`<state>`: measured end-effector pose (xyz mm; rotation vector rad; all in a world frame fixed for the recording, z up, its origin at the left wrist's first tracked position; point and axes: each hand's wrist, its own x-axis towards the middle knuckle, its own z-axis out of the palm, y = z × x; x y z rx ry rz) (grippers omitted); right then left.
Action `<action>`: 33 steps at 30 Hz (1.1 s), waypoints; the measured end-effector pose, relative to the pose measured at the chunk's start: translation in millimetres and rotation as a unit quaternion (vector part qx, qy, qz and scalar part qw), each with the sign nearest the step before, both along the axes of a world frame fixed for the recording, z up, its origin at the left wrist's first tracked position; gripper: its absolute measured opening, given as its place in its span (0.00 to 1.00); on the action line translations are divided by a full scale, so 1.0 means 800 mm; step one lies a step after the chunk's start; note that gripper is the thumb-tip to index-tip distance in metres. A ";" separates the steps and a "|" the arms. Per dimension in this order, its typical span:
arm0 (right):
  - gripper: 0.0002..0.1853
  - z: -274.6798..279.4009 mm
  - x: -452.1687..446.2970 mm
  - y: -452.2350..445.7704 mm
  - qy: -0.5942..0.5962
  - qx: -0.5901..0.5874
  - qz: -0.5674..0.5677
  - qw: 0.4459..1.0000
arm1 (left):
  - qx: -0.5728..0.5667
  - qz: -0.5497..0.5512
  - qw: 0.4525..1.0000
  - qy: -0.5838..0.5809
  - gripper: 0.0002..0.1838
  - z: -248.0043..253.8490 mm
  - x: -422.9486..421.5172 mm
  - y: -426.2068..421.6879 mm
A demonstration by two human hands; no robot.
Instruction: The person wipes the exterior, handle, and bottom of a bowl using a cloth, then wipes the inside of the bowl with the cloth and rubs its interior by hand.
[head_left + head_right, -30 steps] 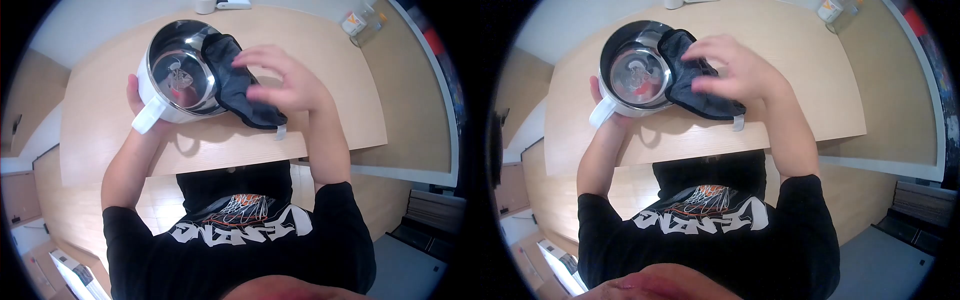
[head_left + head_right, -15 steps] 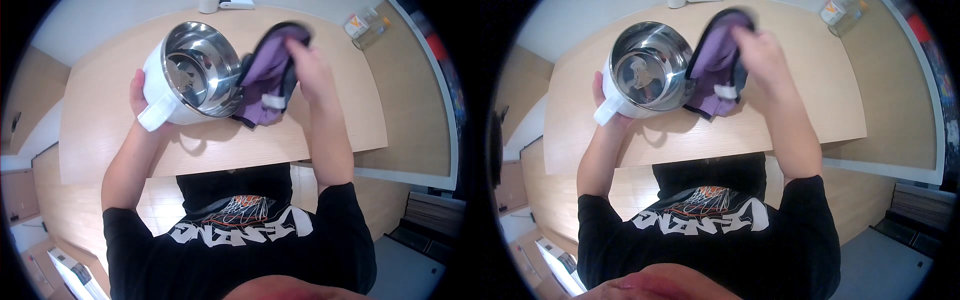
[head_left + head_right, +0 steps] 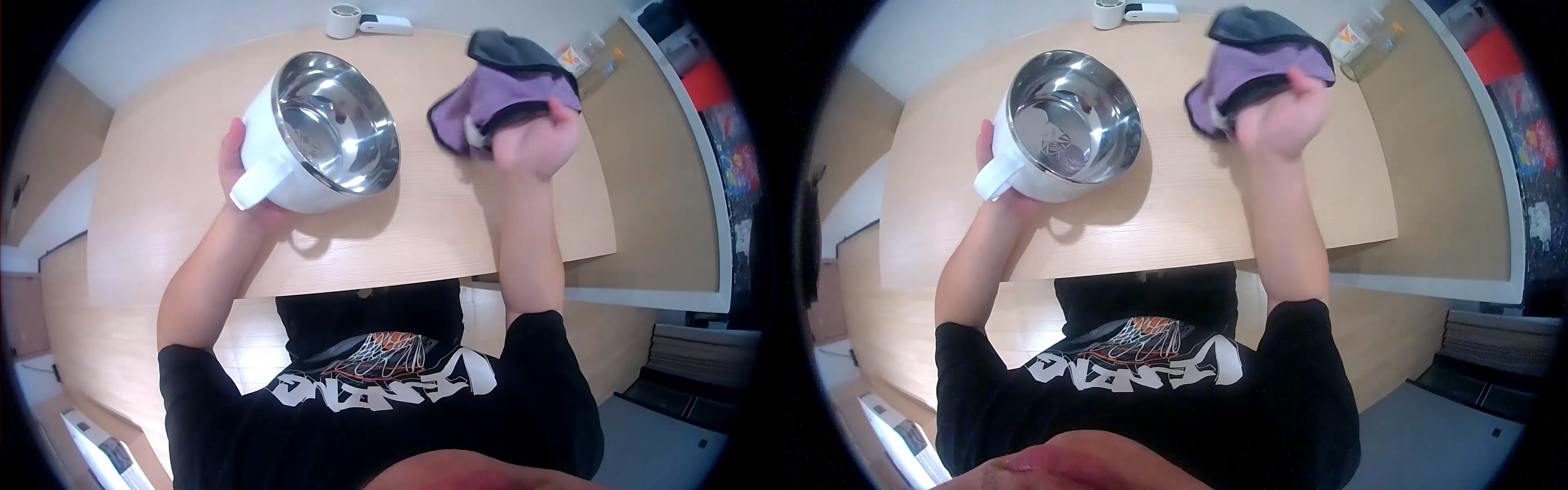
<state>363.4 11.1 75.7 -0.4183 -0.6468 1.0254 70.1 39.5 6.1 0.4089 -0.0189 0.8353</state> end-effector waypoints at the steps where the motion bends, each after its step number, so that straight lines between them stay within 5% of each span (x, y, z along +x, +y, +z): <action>1: 0.26 -0.008 -0.009 -0.008 -0.021 0.056 0.051 0.997 | 0.005 -0.001 1.000 0.006 0.44 -0.003 0.000 0.001; 3: 0.32 -0.031 -0.018 -0.021 -0.427 0.016 0.114 0.897 | 0.015 -0.004 1.000 0.019 0.44 -0.010 -0.002 0.004; 4: 0.34 -0.033 -0.026 -0.022 -0.615 0.079 0.101 0.778 | 0.003 0.005 1.000 0.016 0.45 -0.004 0.002 0.000; 5: 0.37 -0.022 -0.040 -0.015 -0.789 0.218 0.051 0.572 | 0.020 0.031 0.997 0.061 0.45 -0.003 0.001 -0.001; 8: 0.31 -0.037 -0.042 -0.015 -0.834 0.208 0.049 0.508 | 0.058 0.078 0.985 0.145 0.45 -0.001 -0.003 -0.004; 12: 0.25 -0.040 -0.056 -0.019 -0.838 0.141 -0.006 0.527 | 0.076 0.065 0.989 0.108 0.46 -0.001 -0.007 -0.010; 16: 0.27 -0.043 -0.081 -0.038 -0.919 0.072 -0.013 0.387 | 0.160 0.161 0.945 0.236 0.54 0.002 0.004 -0.032; 19: 0.18 -0.054 -0.085 -0.041 -0.849 0.099 0.037 0.517 | 0.195 0.198 0.929 0.245 0.57 0.005 0.004 -0.031; 21: 0.16 -0.040 -0.084 -0.040 -0.812 0.076 0.186 0.548 | 0.228 0.220 0.917 0.243 0.58 0.004 -0.001 -0.027; 24: 0.15 -0.032 -0.081 -0.035 -0.608 -0.002 0.465 0.644 | 0.283 0.251 0.897 0.230 0.59 -0.015 -0.010 -0.021; 27: 0.13 -0.044 -0.098 -0.061 -0.383 0.034 0.497 0.778 | 0.302 0.251 0.900 0.191 0.58 -0.023 -0.013 -0.017; 32: 0.24 -0.035 -0.102 -0.043 -0.779 0.240 0.117 0.567 | 0.195 0.177 0.957 0.122 0.57 -0.004 -0.011 -0.022; 33: 0.26 -0.030 -0.093 -0.040 -0.825 0.188 0.137 0.516 | 0.173 0.161 0.965 0.110 0.56 0.001 -0.011 -0.022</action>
